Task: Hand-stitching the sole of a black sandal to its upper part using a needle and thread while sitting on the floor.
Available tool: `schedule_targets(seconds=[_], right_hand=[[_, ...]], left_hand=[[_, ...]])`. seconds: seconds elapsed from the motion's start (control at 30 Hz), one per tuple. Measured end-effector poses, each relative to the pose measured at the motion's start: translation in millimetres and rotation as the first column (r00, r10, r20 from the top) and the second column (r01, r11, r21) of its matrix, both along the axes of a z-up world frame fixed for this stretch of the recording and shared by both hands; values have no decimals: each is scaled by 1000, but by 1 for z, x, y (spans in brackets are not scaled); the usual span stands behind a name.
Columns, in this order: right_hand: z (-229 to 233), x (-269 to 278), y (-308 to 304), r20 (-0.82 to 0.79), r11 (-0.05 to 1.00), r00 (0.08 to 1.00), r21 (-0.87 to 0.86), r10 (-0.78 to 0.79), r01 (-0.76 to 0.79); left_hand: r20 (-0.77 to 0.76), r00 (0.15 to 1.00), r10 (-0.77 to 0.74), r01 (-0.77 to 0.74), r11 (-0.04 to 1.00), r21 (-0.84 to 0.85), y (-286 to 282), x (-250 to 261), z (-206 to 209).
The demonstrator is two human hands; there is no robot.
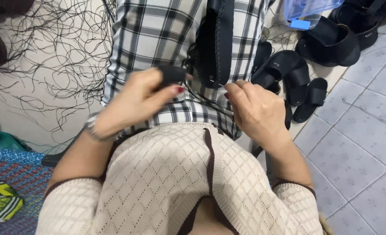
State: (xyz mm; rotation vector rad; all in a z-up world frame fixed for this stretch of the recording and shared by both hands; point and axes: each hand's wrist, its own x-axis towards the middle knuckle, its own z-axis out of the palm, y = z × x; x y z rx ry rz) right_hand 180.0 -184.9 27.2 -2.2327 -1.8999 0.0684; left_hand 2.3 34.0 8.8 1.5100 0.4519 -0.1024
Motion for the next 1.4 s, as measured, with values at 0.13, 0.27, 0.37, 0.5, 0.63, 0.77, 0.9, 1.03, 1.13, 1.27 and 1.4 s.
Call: schedule_targets(seconds=[0.13,0.27,0.37,0.5,0.63,0.77,0.9,1.03,1.13,1.27,1.4], right_hand=[[3,-4,-2,54,1000,998,-14,11,-11],[3,-1,1,22,1000,1000,-1,15,-15],[5,-4,2,-9,1000,1000,-6,-2,2],[7,-6,6,-41,1000,999,4,-7,7],[6,-5,7,-60,1000,998,23,7,-6],[9,-6,7,-75,1000,997,10,-5,6],[17,-11,11,-114,998,992,-23,-61,59],[20,-11,12,-74,998,995,-34,-62,60],[20,-11,8,-67,997,996,-46,-66,63],[22,-13,13,-92,997,994,-57,-66,61],[12,-5,10,-22,1000,999,11,25,-24]], left_hand=[[-202,944,-262,289,950,117,27,-32,15],[87,939,-331,342,900,-269,17,-31,1],[296,953,-63,230,787,-573,-3,-28,-19],[249,969,-3,181,696,-695,-24,-22,-34],[94,975,200,-57,639,-767,-29,-9,-21],[4,998,62,-59,941,332,15,-29,-22],[-11,992,125,-16,214,977,25,-28,23],[310,943,-121,-195,555,809,-23,11,1],[231,944,-237,-88,494,865,-33,11,-21],[308,942,-135,88,983,161,-10,6,5],[140,984,111,-22,854,-520,-30,1,-9]])
